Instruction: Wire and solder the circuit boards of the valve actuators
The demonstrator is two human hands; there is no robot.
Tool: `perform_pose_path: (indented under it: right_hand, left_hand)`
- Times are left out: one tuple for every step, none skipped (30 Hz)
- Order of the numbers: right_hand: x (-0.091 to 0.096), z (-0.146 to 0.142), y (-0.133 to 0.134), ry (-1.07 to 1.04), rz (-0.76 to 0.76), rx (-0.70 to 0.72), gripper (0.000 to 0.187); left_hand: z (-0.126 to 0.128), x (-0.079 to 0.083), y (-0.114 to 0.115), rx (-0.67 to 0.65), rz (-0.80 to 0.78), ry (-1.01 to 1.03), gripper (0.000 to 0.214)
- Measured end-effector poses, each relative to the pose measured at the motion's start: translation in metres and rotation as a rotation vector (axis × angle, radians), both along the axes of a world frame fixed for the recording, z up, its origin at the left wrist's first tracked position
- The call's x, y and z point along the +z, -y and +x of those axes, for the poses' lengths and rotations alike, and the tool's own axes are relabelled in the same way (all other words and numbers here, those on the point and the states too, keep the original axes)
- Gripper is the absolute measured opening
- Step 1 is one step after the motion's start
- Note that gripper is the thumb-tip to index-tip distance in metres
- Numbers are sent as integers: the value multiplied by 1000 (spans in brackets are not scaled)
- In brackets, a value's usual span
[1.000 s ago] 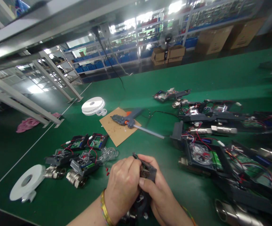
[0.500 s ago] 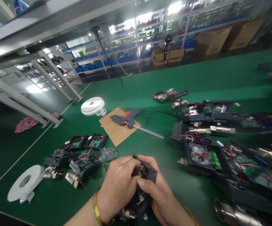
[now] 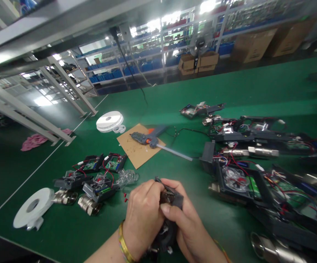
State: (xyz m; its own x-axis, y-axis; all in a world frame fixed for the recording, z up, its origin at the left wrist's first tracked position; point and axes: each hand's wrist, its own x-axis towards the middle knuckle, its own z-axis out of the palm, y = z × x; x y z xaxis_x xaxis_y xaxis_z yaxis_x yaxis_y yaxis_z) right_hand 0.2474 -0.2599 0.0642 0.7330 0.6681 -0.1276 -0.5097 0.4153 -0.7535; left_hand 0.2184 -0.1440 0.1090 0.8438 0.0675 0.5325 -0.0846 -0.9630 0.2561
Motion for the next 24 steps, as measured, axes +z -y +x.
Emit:
perform_pose_path:
  right_hand:
    - [1, 0, -1, -19, 8, -5, 59]
    - [1, -1, -1, -33, 12, -12, 59]
    - [1, -1, -2, -42, 15, -16, 59]
    - [2, -2, -2, -49, 18, -19, 59]
    - [2, -2, -3, -55, 21, -19, 59]
    - [2, -2, -3, -62, 20, -17, 59]
    - [3, -3, -3, -68, 15, -14, 60]
    - [3, -3, -3, -71, 10, -11, 60]
    - [4, -3, -3, -74, 5, -12, 60]
    - [5, -3, -3, -75, 1, -12, 60]
    - [6, -3, -3, -74, 3, -13, 60]
    - [7, -3, -2, -75, 13, -11, 58]
    - [8, -3, -2, -82, 26, -8, 57]
    - [10, -3, -1, -92, 40, -3, 55]
    - [11, -4, -1, -107, 50, 4, 54]
    - [12, -4, 0, -120, 59, 10, 54]
    - [13, -5, 1, -130, 60, 13, 54]
    - [13, -6, 1, -131, 56, 13, 54]
    - [13, -6, 1, -120, 48, 11, 54]
    - [12, -6, 1, -101, 40, 8, 54]
    - [10, -7, 1, -79, 30, 6, 55]
    - [8, -7, 1, -54, 21, 10, 56]
    - [5, -6, 0, -29, 13, 15, 57]
    - [3, -6, 0, -3, 5, 19, 58]
  left_hand:
    - [-1, -1, -1, 0, -10, -6, 21]
    - [-2, -2, -1, -1, -20, -15, 20]
    - [-4, -2, -2, -2, -29, -22, 20]
    - [-5, -3, -2, -2, -33, -27, 20]
    - [-7, -4, -2, 1, -30, -30, 19]
    - [-8, -4, -2, 9, -19, -32, 19]
    - [-9, -5, -3, 17, -3, -35, 19]
    - [-10, -5, -3, 25, 13, -39, 19]
    - [-10, -5, -4, 29, 23, -47, 18]
    - [-10, -5, -5, 32, 18, -60, 18]
    - [-9, -3, -6, 38, -6, -82, 18]
    - [-9, -1, -8, 45, -46, -119, 17]
    - [-8, 1, -10, 51, -95, -167, 16]
    - [-7, 4, -13, 56, -150, -222, 16]
    - [-7, 8, -15, 58, -204, -277, 16]
    - [-7, 11, -18, 55, -251, -327, 19]
    - [-7, 14, -19, 45, -282, -368, 22]
    - [-7, 16, -20, 42, -295, -390, 25]
    - [-8, 17, -20, 45, -288, -395, 25]
    - [-9, 18, -19, 51, -263, -391, 22]
    - [-10, 17, -17, 56, -224, -372, 19]
    - [-11, 16, -14, 61, -175, -345, 18]
    - [-12, 15, -11, 63, -124, -312, 20]
    - [-13, 14, -8, 61, -72, -274, 22]
